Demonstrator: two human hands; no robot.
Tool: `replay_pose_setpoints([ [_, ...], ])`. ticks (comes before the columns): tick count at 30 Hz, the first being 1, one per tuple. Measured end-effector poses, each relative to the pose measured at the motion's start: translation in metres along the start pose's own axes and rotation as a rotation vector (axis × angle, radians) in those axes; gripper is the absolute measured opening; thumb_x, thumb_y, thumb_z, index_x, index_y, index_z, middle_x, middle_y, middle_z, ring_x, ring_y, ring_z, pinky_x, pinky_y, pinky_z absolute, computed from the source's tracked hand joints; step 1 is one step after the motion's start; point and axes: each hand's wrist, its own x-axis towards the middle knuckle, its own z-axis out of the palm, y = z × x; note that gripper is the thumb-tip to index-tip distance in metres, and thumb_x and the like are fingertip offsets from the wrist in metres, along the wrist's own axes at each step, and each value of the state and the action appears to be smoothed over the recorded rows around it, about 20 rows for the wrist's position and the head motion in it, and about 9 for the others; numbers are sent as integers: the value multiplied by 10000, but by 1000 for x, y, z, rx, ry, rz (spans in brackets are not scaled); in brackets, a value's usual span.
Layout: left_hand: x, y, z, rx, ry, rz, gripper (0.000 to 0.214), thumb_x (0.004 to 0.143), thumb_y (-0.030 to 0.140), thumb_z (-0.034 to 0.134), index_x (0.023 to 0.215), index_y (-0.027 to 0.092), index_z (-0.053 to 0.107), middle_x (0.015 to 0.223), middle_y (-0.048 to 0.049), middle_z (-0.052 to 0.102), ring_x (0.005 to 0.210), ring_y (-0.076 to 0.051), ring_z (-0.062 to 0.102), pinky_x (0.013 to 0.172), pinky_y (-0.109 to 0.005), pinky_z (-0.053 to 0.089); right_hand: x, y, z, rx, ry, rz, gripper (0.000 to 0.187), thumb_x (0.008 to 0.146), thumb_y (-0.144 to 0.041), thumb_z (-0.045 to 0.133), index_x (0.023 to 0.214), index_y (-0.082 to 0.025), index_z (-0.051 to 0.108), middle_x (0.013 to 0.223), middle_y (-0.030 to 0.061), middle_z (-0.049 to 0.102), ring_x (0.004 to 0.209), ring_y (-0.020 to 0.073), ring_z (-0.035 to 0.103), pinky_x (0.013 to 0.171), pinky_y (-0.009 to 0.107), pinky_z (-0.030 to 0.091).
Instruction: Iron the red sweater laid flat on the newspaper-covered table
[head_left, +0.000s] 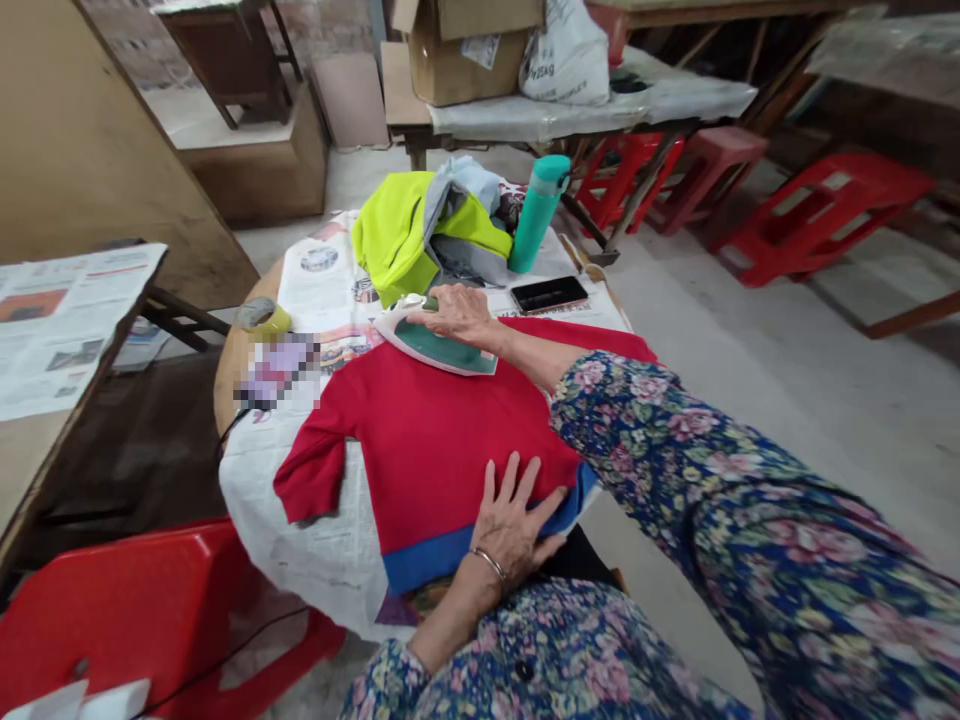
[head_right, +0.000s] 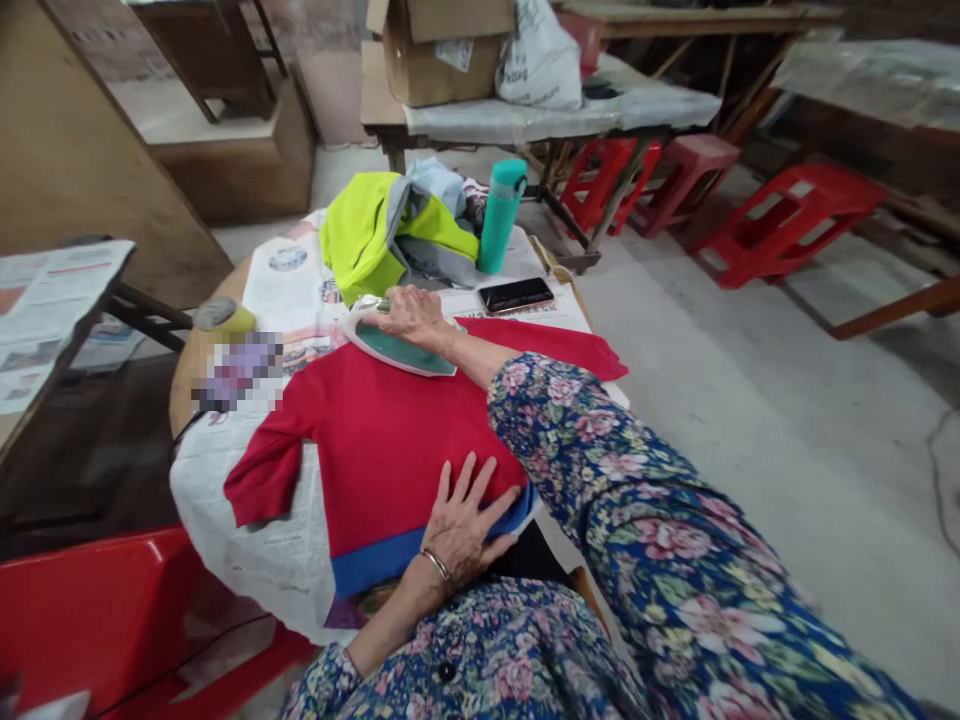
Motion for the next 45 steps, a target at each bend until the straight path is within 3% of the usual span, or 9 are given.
replay_pose_setpoints([
  [17,10,-17,-5,-157,-15,122,556,974,480,888,1518,411,802,1767,-69,636,1663,-328,553,1439,-602,393,-83,-36,5,-117,-251,-298,445,1150,-607,680,1312,-217,819,1305,140,863,1280,314,763,972,340,487],
  [27,2,-13,5,-165,78,231,353,1060,183,723,1392,269,805,1525,-124,811,1529,-252,708,1325,-465,570,-149,-23,2,-171,-395,-520,395,1092,-609,784,1174,-225,827,1147,117,877,1041,276,763,797,320,378],
  [30,-23,-6,-20,-213,186,321,234,1094,210,693,1286,267,813,1252,-81,892,1259,-205,838,1100,-356,701,-164,-19,5,-149,-396,-503,466,1093,-682,753,1191,-233,832,1159,125,874,1052,290,767,814,329,408],
  [32,-40,-10,-53,-212,420,344,247,1093,235,711,1324,259,794,1160,-73,894,1092,-193,861,970,-327,725,-170,-17,7,-146,-380,-493,450,1104,-659,747,1248,-240,827,1211,127,871,1085,297,768,846,332,432],
  [34,-48,-31,-97,-185,704,187,213,1107,276,692,1295,272,792,1097,-53,884,998,-204,853,940,-369,727,-173,-16,9,-153,-377,-499,412,1125,-601,740,1310,-242,815,1262,130,866,1115,302,766,870,339,444],
  [36,-43,-70,-139,-205,786,-139,252,1172,363,573,1247,261,791,1116,-63,875,1027,-238,844,1001,-462,719,-175,-17,9,-147,-389,-508,430,1142,-600,713,1339,-230,810,1267,139,864,1107,304,767,869,347,447],
  [40,-7,-164,-176,-278,283,-360,618,1178,682,374,1275,254,808,1294,-84,866,1226,-279,815,1083,-489,699,-185,-18,8,-150,-385,-539,515,1140,-648,700,1355,-194,812,1230,164,864,1034,289,765,836,349,448],
  [41,2,-181,-173,-222,97,-338,702,1149,751,339,1279,252,815,1337,-90,857,1315,-293,793,1141,-504,672,-190,-17,9,-157,-379,-554,525,1139,-654,700,1357,-190,814,1226,168,865,1016,281,763,826,347,446],
  [45,11,-197,-138,-130,-46,-341,820,1052,844,387,1361,228,831,1488,-205,807,1495,-424,691,1251,-691,555,-217,-6,17,-179,-353,-632,534,1140,-654,695,1361,-184,817,1155,160,883,932,249,754,758,334,414],
])
